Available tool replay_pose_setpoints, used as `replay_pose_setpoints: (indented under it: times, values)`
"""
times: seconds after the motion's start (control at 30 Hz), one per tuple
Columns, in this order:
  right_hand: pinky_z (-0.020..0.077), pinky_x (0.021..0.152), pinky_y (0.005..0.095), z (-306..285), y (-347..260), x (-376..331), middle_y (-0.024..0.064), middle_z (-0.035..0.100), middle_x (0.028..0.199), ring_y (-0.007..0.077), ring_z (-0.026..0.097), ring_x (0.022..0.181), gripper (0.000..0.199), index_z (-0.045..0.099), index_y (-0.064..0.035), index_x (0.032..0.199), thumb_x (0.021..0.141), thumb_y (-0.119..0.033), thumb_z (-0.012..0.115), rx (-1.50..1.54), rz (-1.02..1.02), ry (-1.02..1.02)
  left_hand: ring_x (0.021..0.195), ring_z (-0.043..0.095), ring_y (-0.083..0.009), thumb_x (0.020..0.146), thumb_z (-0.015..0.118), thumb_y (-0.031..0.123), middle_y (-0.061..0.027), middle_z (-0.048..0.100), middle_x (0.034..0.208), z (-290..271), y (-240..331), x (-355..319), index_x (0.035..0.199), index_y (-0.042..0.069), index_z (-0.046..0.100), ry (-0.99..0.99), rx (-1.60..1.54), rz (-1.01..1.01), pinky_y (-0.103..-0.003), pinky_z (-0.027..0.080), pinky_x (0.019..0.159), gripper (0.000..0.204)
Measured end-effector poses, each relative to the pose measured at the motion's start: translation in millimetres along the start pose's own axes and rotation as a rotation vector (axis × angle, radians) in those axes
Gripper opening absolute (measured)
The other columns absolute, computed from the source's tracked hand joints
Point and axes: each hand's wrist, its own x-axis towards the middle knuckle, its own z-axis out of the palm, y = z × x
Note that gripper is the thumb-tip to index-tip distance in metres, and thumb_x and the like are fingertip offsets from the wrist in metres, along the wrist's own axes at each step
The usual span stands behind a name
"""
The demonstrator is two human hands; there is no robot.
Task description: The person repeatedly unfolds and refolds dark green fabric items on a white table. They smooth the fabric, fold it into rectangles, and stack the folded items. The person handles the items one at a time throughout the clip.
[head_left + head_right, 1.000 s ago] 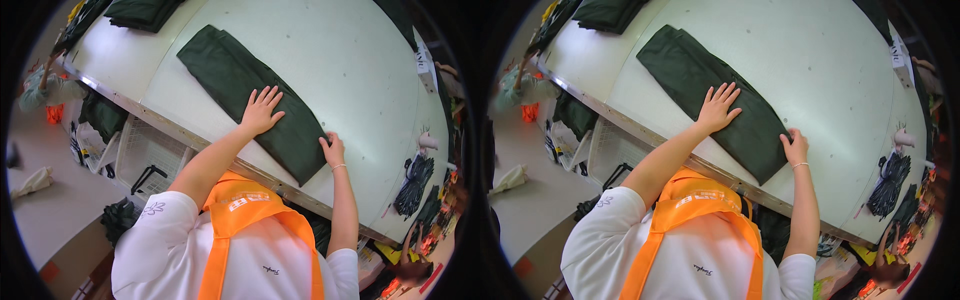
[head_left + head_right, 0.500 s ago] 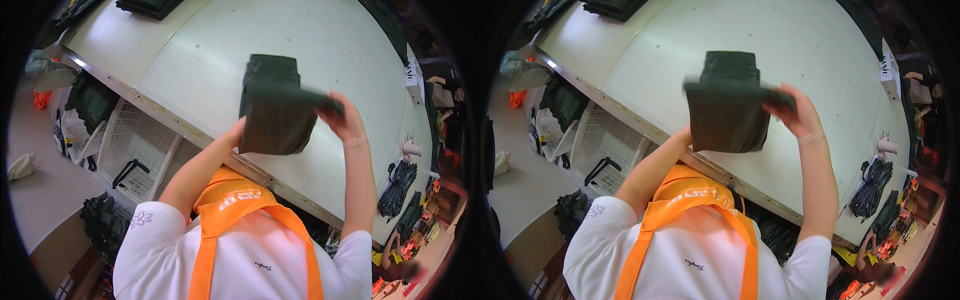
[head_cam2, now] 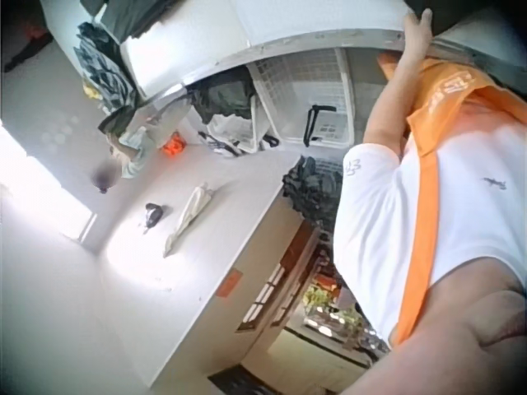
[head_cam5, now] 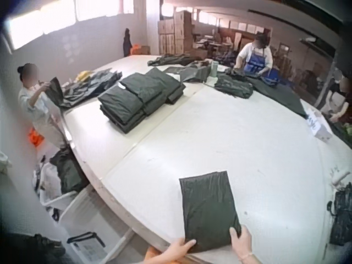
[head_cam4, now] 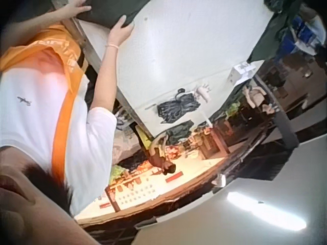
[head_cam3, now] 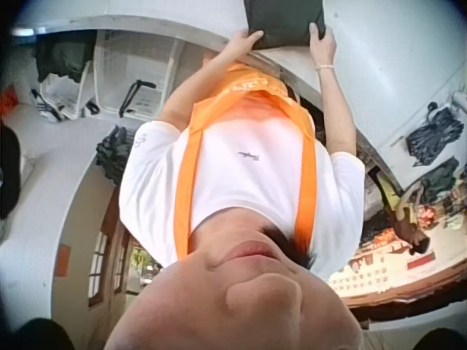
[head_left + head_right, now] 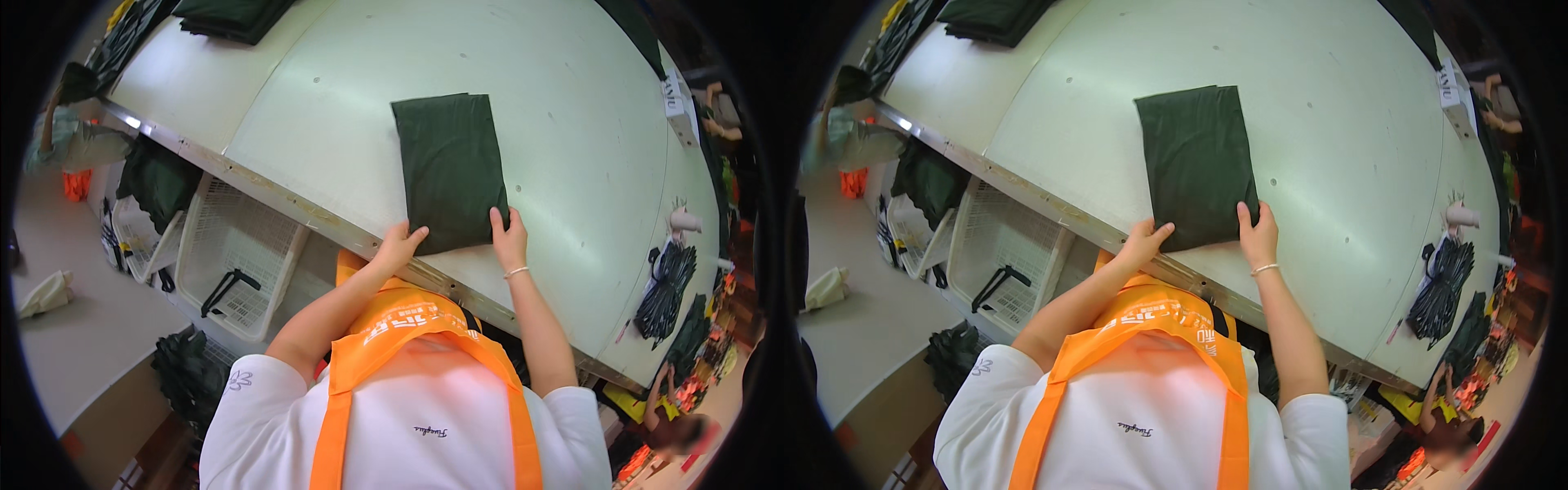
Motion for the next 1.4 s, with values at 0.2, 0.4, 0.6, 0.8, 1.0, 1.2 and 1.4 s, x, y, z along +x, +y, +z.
replay_pose_setpoints:
  times: [0.2,0.4,0.6,0.8,1.0,1.2,1.4]
  values:
    - [0.038,0.088,0.0389,-35,22,14,0.0151,0.064,0.103,0.0315,0.057,0.095,0.046,0.056,-0.0062,0.114,0.081,-0.037,0.067,-0.281,-0.119,0.046,0.079,0.063,-0.03,0.081,0.062,0.046,-0.0139,0.066,0.082,-5,145,-12,0.082,0.007,0.068,-0.086,1.05,0.095,-0.042,0.049,0.074,0.04]
    - [0.0165,0.105,0.064,-18,-13,-17,0.0185,0.021,0.15,0.0456,0.018,0.135,0.06,0.035,-0.0171,0.143,0.089,-0.039,0.052,-0.576,-0.388,0.137,0.136,0.02,-0.0412,0.084,0.045,0.062,-0.0181,0.024,0.148,16,129,123,0.143,0.024,0.03,0.333,1.242,0.535,-0.063,0.014,0.106,0.072]
    - [0.0101,0.108,0.0598,10,27,24,0.0183,0.015,0.152,0.041,0.013,0.139,0.062,0.032,-0.0159,0.144,0.089,-0.038,0.051,-0.471,-0.486,-0.068,0.123,0.038,-0.0362,0.085,0.047,0.061,-0.0205,0.037,0.138,-1,108,129,0.143,0.019,0.03,0.292,1.026,0.249,-0.05,0.03,0.101,0.073]
    - [0.0454,0.09,0.0354,-19,91,-2,0.014,0.052,0.124,0.022,0.052,0.111,0.051,0.042,0.0032,0.128,0.088,-0.021,0.063,0.543,0.273,0.308,0.102,0.058,-0.0383,0.077,0.053,0.068,-0.026,0.059,0.107,-47,142,138,0.111,-0.007,0.057,0.078,0.765,-0.133,-0.044,0.047,0.086,0.082]
    - [0.0476,0.09,0.0443,-13,28,-7,0.0129,0.06,0.114,0.0299,0.057,0.103,0.04,0.052,0.0002,0.12,0.082,-0.009,0.06,1.18,0.833,-0.057,0.11,0.056,-0.032,0.085,0.046,0.065,-0.0225,0.058,0.118,-86,113,161,0.12,-0.005,0.054,-0.391,0.287,-0.305,-0.038,0.043,0.093,0.079]
    - [0.043,0.098,0.0471,46,-80,58,0.0151,0.059,0.117,0.0332,0.055,0.109,0.041,0.054,0.0007,0.119,0.079,-0.007,0.058,1.177,0.829,-0.035,0.119,0.049,-0.0228,0.098,0.035,0.047,-0.0115,0.051,0.132,-205,166,206,0.13,0.0,0.048,-0.634,-0.365,-0.36,-0.034,0.034,0.104,0.058]
    - [0.0452,0.096,0.0419,101,-293,312,0.0152,0.059,0.117,0.0294,0.056,0.108,0.043,0.052,0.0045,0.121,0.084,-0.015,0.06,1.339,0.26,-0.133,0.099,0.06,-0.0207,0.093,0.048,0.044,-0.0079,0.063,0.109,-369,382,364,0.117,0.005,0.058,-0.34,-0.265,0.201,-0.042,0.051,0.08,0.048]
